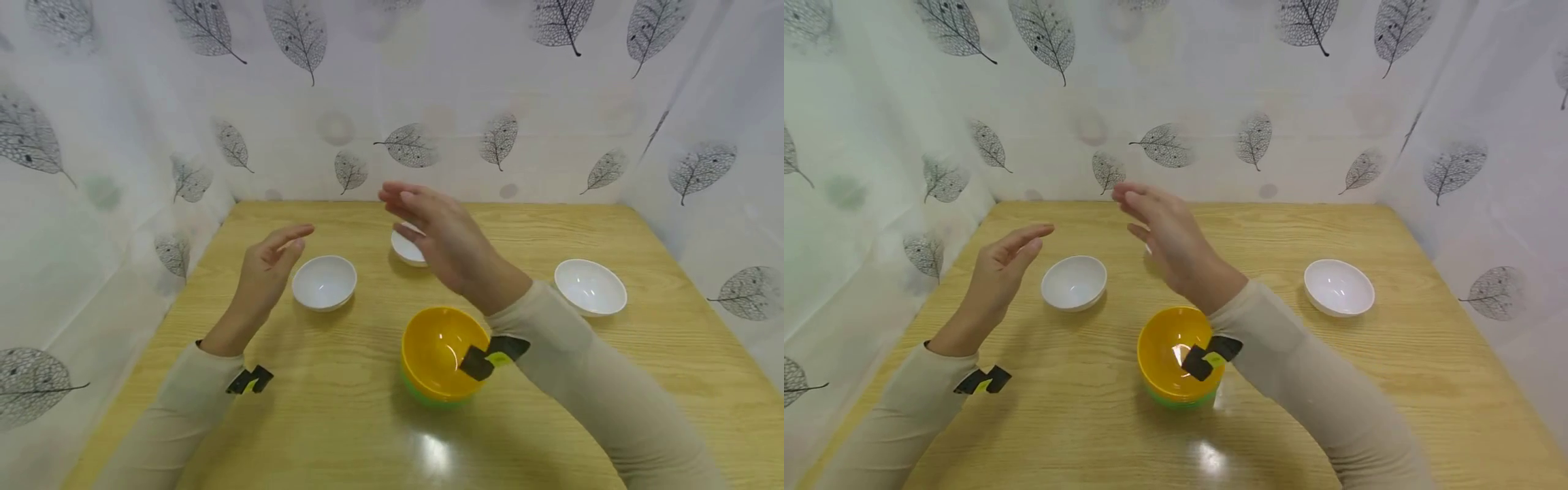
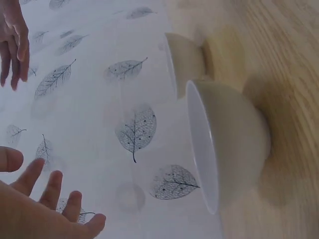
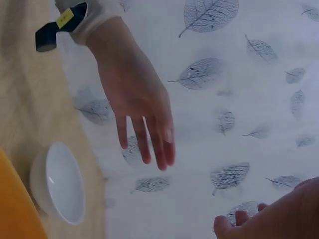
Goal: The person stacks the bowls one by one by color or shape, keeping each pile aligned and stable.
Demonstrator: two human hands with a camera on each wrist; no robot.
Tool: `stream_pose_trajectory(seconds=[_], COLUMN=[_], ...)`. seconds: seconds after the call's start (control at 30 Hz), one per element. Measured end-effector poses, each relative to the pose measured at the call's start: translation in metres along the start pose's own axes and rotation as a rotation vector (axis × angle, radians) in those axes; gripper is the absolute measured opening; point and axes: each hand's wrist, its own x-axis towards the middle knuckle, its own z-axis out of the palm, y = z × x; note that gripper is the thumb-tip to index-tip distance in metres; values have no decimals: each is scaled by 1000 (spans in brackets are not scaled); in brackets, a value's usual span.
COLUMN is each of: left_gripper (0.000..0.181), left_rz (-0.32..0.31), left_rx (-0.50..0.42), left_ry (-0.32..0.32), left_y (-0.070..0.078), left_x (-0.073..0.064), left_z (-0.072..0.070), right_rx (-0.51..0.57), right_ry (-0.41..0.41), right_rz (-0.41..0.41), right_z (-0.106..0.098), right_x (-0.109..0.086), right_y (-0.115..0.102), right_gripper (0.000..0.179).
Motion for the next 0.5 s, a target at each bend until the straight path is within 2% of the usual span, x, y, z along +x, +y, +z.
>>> stream_pose_trajectory(seconds=[0.13, 0.23, 0.3, 0.37, 0.5], left_gripper=[43, 50, 54, 56, 59], left_rz=[-128, -246, -309, -376, -479], left_rx=[-64, -121, -164, -258, -466], left_ry=[-10, -48, -83, -116, -116], left_y=[-8, -13, -18, -24, -35], left_x=[2, 3, 4, 5, 5], left_z=[-2, -3, -4, -6, -10], right_rx=[63, 77, 40, -20, -160], right_ry=[99, 176, 214, 237, 210], right_rz=[203, 304, 341, 373, 445], right_z=[21, 30, 35, 38, 44], right_x=[23, 37, 44, 49, 58], right_y=[25, 44, 54, 64, 82], right_gripper=[45, 51, 53, 54, 54])
